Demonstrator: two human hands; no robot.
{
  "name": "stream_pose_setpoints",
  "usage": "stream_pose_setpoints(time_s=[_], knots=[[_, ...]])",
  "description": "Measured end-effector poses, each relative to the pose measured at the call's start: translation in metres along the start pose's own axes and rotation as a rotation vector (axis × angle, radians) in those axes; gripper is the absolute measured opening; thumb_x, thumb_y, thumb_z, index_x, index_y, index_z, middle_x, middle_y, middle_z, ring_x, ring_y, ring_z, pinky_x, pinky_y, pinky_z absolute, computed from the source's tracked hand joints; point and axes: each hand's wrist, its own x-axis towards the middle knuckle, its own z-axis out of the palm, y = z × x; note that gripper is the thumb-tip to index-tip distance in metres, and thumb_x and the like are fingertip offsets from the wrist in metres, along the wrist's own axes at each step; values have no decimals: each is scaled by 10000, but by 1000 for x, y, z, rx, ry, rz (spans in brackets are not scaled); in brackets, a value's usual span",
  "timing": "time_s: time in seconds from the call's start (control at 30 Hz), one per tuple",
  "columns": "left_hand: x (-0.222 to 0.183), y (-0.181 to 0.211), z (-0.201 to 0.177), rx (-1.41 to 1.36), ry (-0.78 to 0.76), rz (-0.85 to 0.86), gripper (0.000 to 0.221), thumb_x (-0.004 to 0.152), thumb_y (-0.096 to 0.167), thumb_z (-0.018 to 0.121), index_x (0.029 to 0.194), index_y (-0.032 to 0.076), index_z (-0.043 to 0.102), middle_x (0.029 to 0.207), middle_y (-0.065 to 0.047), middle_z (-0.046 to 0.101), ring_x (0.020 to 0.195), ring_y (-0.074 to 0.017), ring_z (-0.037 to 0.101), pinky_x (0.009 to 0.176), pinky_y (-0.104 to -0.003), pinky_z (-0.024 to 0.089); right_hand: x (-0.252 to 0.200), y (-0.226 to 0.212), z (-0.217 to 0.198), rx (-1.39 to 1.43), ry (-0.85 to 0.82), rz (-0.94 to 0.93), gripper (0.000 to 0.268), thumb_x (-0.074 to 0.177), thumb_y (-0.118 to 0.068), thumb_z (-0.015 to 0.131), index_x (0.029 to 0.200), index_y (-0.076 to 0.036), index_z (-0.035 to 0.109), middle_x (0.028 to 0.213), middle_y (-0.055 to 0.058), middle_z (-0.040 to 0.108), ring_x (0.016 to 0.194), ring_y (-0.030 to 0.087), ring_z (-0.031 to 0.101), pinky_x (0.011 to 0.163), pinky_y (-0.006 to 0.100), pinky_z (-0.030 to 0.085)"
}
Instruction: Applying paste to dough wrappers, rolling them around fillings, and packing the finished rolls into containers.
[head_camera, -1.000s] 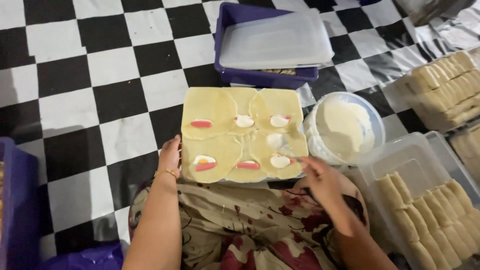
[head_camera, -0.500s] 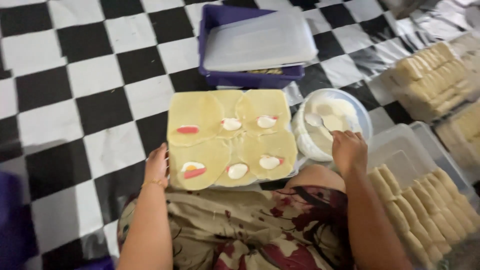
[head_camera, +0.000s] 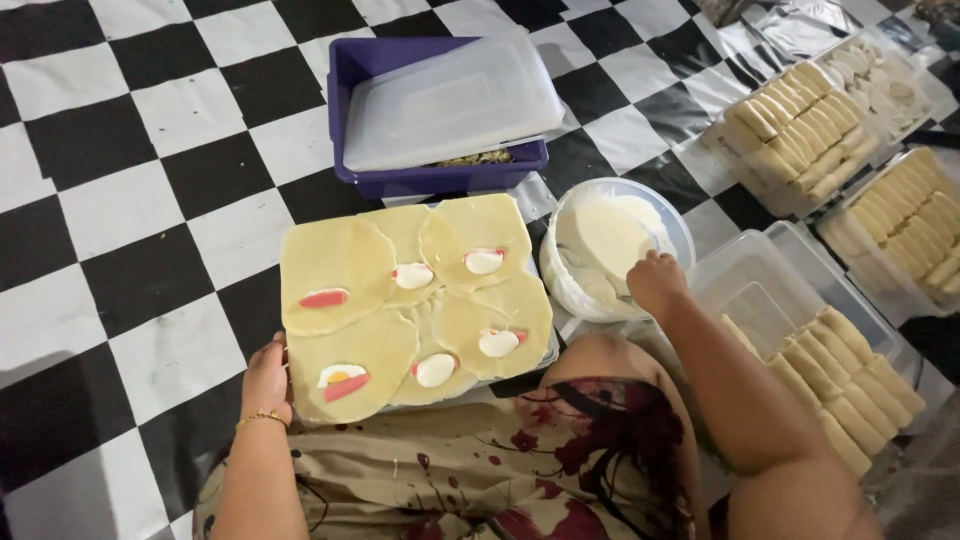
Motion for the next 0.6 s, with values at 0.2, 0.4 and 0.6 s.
stream_pose_setpoints(time_s=[0.2,0.4,0.6], knots=[[-1,-2,1,-29,4,18,542,1024,423,714,1320,16,514,1176,-217,619,993,-382,666,772,-512,586,-12,-26,-47,459,-334,252,280,828,-196,633,977,-69,834,1071,233,726,1021,447,725,903,503,588],[-13,8,3,-46,-16,11,498,1035,418,684,1302,28,524,1125,-184,637,952,-358,670,748,-469,586,-45,-27,-58,714,-283,394,345,967,-219,513,1084,-140,828,1119,171,773,1104,405,702,950,450,566],[-20,13,8,-65,-33,23,509,1036,422,675,1309,23,519,1145,-181,630,976,-349,659,773,-460,580,-61,-25,-15,1142,-167,591,299,982,-281,597,1187,-162,780,1060,145,792,1100,399,691,935,490,546]])
